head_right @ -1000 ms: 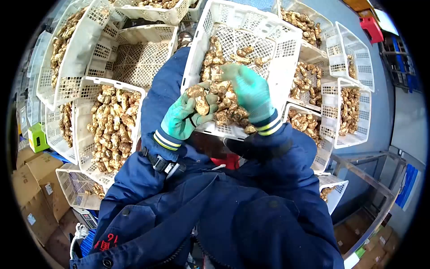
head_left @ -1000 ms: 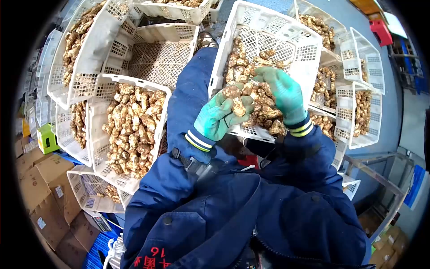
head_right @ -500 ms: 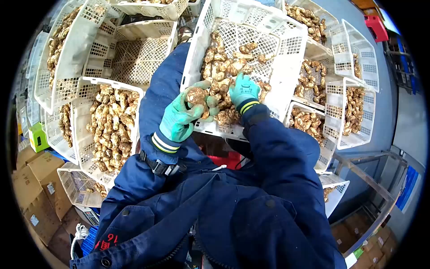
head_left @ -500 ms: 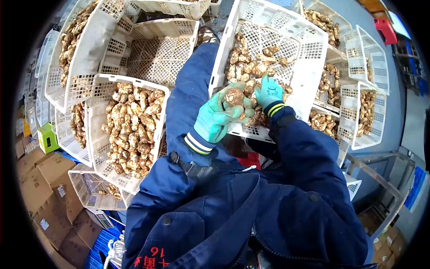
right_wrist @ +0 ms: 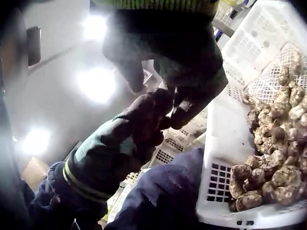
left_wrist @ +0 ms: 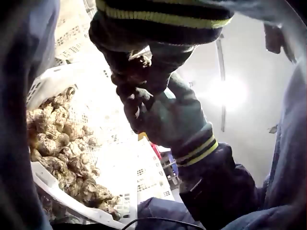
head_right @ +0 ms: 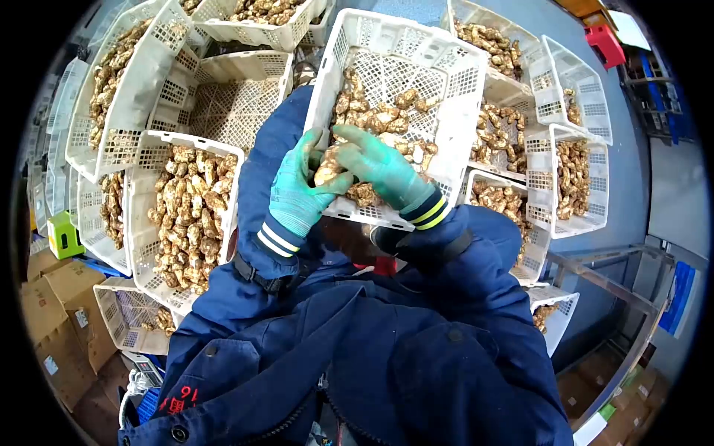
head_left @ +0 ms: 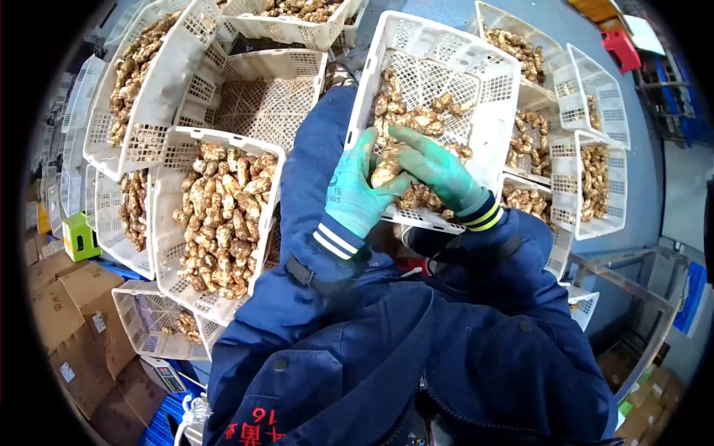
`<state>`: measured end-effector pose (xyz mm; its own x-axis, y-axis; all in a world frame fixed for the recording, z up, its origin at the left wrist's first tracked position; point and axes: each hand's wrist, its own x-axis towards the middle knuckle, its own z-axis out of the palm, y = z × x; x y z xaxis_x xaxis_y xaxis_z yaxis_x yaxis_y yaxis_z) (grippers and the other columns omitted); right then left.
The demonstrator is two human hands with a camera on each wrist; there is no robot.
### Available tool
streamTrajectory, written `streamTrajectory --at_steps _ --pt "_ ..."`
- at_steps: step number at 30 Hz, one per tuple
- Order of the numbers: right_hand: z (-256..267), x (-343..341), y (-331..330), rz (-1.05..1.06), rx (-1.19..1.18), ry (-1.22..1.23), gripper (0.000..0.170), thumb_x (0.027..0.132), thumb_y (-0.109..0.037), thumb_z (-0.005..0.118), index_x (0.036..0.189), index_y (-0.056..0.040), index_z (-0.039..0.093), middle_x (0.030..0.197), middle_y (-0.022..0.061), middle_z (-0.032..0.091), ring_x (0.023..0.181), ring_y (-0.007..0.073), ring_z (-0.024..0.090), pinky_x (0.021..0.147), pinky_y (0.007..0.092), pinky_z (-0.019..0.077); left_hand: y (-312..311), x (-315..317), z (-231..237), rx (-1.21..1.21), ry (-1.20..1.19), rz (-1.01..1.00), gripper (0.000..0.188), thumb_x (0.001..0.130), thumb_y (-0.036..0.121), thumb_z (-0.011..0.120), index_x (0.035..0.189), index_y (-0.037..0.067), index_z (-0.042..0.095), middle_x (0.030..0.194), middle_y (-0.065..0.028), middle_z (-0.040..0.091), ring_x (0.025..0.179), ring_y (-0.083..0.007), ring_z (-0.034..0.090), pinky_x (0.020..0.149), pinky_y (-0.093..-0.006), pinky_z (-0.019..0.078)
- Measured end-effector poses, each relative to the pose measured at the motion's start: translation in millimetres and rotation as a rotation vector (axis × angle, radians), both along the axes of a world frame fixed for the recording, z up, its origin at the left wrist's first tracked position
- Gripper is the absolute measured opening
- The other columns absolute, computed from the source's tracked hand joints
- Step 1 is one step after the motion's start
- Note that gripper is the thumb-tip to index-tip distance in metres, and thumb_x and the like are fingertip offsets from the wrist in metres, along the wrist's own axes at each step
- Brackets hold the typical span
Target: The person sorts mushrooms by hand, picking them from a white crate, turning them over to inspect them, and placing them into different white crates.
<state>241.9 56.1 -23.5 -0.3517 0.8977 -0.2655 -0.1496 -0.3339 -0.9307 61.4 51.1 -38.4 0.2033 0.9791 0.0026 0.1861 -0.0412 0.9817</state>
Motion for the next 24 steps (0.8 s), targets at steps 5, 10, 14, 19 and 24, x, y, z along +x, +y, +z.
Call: streamTrajectory --at_steps 5,10,14,19,24 --pt "40.9 -4.5 -4.9 -0.046 -0.047 -0.098 0.032 0.095 -0.016 0.053 0.123 -0.0008 0.057 0.102 0.0019 0.063 0.087 0.0091 0.059 0.074 0.0229 0.0484 -18.3 -9.9 25.2 -0.276 -0.429 0.048 0.057 0.086 0.019 0.066 0.134 0.000 0.042 0.105 -0.0067 0.056 0.082 -0.0117 0.057 0.073 -0.0237 0.0513" --pt "35.4 -9.8 -4.8 0.011 0.300 0.016 0.044 0.092 -0.021 0.050 0.129 0.0022 0.051 0.127 0.0125 0.057 0.114 0.0162 0.054 0.099 0.0279 0.0401 -21.7 -37.6 32.2 -0.906 -0.804 -0.211 0.043 0.100 0.036 0.042 0.119 -0.002 0.050 0.103 -0.0162 0.064 0.091 -0.0265 0.066 0.069 -0.0304 0.0568" --pt "48.3 -21.3 -5.9 0.119 0.233 0.138 0.059 0.091 -0.029 0.053 0.136 0.0058 0.039 0.134 0.0158 0.050 0.123 0.0246 0.049 0.103 0.0313 0.0381 -30.9 -40.7 -33.4 -0.359 -0.523 -0.437 0.038 0.096 0.021 0.054 0.122 -0.005 0.049 0.097 -0.0164 0.066 0.079 -0.0266 0.068 0.069 -0.0304 0.0561" --pt "39.3 -9.3 -3.0 -0.031 0.161 0.082 0.050 0.092 -0.017 0.055 0.135 0.0044 0.042 0.131 0.0137 0.052 0.124 0.0213 0.048 0.102 0.0299 0.0380 -29.9 -25.6 38.7 -0.526 -0.541 -0.042 0.044 0.086 0.013 0.068 0.123 -0.006 0.052 0.093 -0.0087 0.066 0.074 -0.0118 0.064 0.063 -0.0212 0.0521" --pt "-28.0 37.3 0.1 -0.029 0.183 -0.587 0.039 0.092 -0.016 0.056 0.128 -0.0014 0.051 0.116 0.0094 0.061 0.107 0.0151 0.057 0.092 0.0278 0.0435 -28.2 -25.9 35.5 -0.458 -0.435 0.040 0.047 0.084 0.011 0.071 0.123 -0.006 0.053 0.091 -0.0077 0.067 0.071 -0.0095 0.063 0.061 -0.0197 0.0503"
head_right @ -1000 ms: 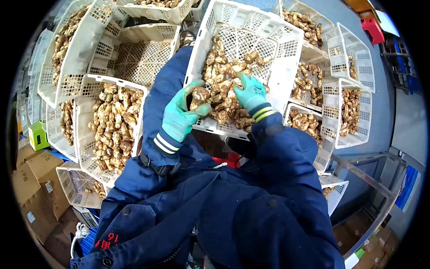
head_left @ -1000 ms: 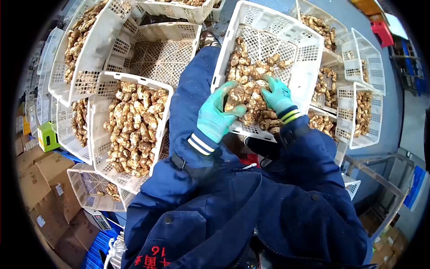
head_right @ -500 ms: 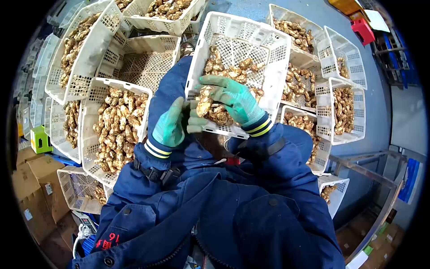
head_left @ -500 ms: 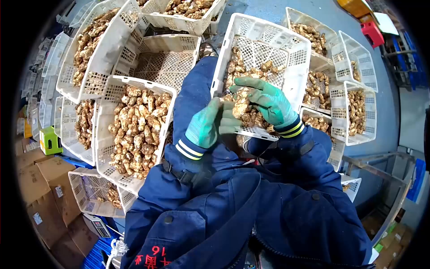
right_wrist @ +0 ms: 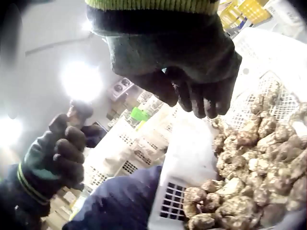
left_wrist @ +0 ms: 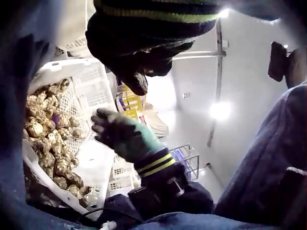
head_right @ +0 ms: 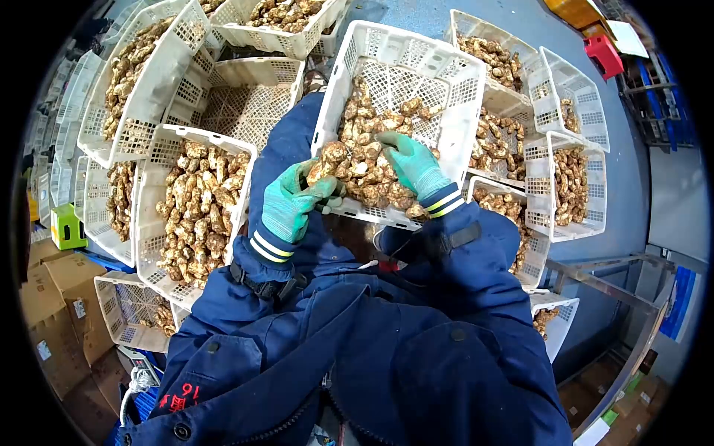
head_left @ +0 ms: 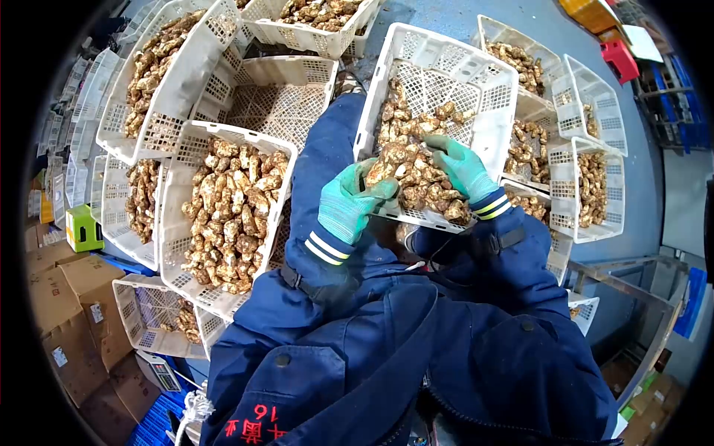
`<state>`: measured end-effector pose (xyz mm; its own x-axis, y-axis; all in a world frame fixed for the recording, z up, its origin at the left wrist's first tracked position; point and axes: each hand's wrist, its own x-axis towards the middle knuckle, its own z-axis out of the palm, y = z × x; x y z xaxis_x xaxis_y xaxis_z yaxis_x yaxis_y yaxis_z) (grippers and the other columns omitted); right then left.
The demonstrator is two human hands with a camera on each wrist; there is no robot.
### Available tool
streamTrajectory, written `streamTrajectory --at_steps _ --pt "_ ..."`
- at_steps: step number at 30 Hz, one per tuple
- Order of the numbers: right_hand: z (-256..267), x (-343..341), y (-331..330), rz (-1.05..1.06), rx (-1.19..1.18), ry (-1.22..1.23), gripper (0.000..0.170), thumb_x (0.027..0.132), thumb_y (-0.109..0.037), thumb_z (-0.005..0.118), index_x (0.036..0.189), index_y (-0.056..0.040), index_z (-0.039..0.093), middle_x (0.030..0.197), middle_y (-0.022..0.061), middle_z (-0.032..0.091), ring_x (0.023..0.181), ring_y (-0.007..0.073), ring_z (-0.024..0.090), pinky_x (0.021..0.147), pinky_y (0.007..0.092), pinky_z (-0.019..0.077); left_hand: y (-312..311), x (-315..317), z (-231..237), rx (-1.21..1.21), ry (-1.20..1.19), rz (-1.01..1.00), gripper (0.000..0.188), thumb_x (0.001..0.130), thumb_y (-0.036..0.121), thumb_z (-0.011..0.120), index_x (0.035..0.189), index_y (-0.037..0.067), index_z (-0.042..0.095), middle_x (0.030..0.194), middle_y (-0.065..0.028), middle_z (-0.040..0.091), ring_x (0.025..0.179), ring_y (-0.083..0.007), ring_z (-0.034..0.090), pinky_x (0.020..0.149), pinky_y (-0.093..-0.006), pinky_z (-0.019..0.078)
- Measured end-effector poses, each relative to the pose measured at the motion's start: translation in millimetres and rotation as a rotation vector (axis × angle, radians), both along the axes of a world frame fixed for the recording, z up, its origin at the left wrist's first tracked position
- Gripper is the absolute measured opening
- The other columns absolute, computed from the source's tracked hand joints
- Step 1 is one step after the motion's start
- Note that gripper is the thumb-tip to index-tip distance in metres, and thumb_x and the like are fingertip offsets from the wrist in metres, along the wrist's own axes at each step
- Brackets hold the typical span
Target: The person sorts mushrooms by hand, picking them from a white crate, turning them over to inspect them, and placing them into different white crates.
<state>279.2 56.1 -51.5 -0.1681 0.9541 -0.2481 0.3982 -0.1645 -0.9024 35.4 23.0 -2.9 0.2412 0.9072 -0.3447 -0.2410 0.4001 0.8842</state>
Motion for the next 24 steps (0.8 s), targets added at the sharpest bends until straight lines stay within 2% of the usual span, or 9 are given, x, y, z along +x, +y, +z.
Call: streamTrajectory --at_steps 2,4,8,14,15,17,20,21,24 --pt "-25.2 12.2 -4.5 -0.077 -0.240 -0.371 0.034 0.091 -0.027 0.053 0.117 -0.0054 0.057 0.102 0.0160 0.064 0.091 0.0254 0.063 0.080 0.0353 0.0485 0.9 -1.9 9.0 -0.037 0.037 -0.045 0.041 0.086 0.008 0.067 0.121 -0.007 0.053 0.090 -0.0091 0.066 0.074 -0.0123 0.063 0.064 -0.0219 0.0507" --pt "-55.2 25.2 -12.6 0.115 -0.109 -0.779 0.040 0.088 -0.037 0.050 0.112 -0.0053 0.057 0.103 0.0219 0.062 0.095 0.0343 0.062 0.082 0.0430 0.0477 1.6 -0.9 16.2 -0.030 0.085 -0.078 0.040 0.088 0.009 0.064 0.122 -0.007 0.052 0.089 -0.0095 0.066 0.072 -0.0120 0.063 0.062 -0.0213 0.0492" --pt "-88.1 32.2 -27.8 0.248 -0.211 -0.886 0.054 0.088 -0.039 0.049 0.131 -0.0074 0.046 0.121 0.0212 0.058 0.112 0.0367 0.056 0.095 0.0443 0.0430 2.0 -17.5 11.5 -0.174 -0.114 0.000 0.041 0.090 0.015 0.061 0.123 -0.006 0.049 0.088 -0.0113 0.066 0.070 -0.0149 0.063 0.060 -0.0220 0.0477" --pt "-57.1 14.6 -17.7 0.447 -0.358 -0.998 0.059 0.083 -0.043 0.056 0.126 -0.0026 0.048 0.122 0.0240 0.056 0.109 0.0383 0.057 0.091 0.0447 0.0459 7.6 -140.9 -28.5 -0.184 -0.646 0.081 0.027 0.092 0.014 0.048 0.113 -0.002 0.052 0.090 -0.0105 0.054 0.066 -0.0132 0.043 0.055 -0.0228 0.0339" --pt "-74.3 23.5 -28.1 0.449 -0.207 -1.018 0.058 0.081 -0.042 0.058 0.123 -0.0028 0.049 0.113 0.0245 0.059 0.103 0.0387 0.059 0.088 0.0445 0.0469 4.4 -173.5 -46.6 -0.257 -0.886 0.107 0.023 0.089 0.008 0.047 0.108 -0.002 0.055 0.092 -0.0145 0.061 0.066 -0.0169 0.056 0.055 -0.0228 0.0453" --pt "-80.7 20.8 -39.1 0.470 -0.107 -1.060 0.061 0.079 -0.042 0.060 0.124 -0.0021 0.048 0.103 0.0243 0.063 0.097 0.0390 0.061 0.085 0.0441 0.0483 -2.2 -215.6 -15.3 -0.209 -0.321 0.506 0.021 0.093 0.015 0.046 0.107 0.002 0.054 0.086 -0.0115 0.060 0.063 -0.0152 0.053 0.049 -0.0234 0.0437" --pt "-73.3 12.3 -40.6 0.475 -0.232 -1.123 0.082 0.077 -0.041 0.063 0.142 -0.0018 0.030 0.106 0.0237 0.063 0.099 0.0381 0.061 0.086 0.0434 0.0485 20.6 -356.0 -43.1 0.064 -0.369 0.743 0.032 0.090 0.031 0.060 0.102 0.002 0.051 0.104 -0.0198 0.062 0.079 -0.0217 0.064 0.056 -0.0274 0.0551" --pt "-72.4 10.5 -38.8 0.450 -0.276 -1.116 0.085 0.077 -0.040 0.063 0.144 -0.0024 0.027 0.107 0.0239 0.063 0.099 0.0380 0.061 0.086 0.0434 0.0485 21.8 -335.6 13.3 0.042 -0.326 0.937 0.049 0.085 0.038 0.067 0.108 -0.001 0.049 0.108 -0.0215 0.061 0.082 -0.0259 0.067 0.064 -0.0283 0.0597" --pt "-84.0 13.5 -34.6 0.345 -0.256 -1.075 0.084 0.077 -0.034 0.065 0.146 -0.0068 0.025 0.115 0.0236 0.061 0.102 0.0378 0.061 0.085 0.0436 0.0483 33.1 -324.3 7.3 0.063 -0.139 0.747 0.065 0.088 0.050 0.058 0.119 -0.007 0.049 0.118 -0.0231 0.057 0.103 -0.0280 0.061 0.081 -0.0310 0.0566"
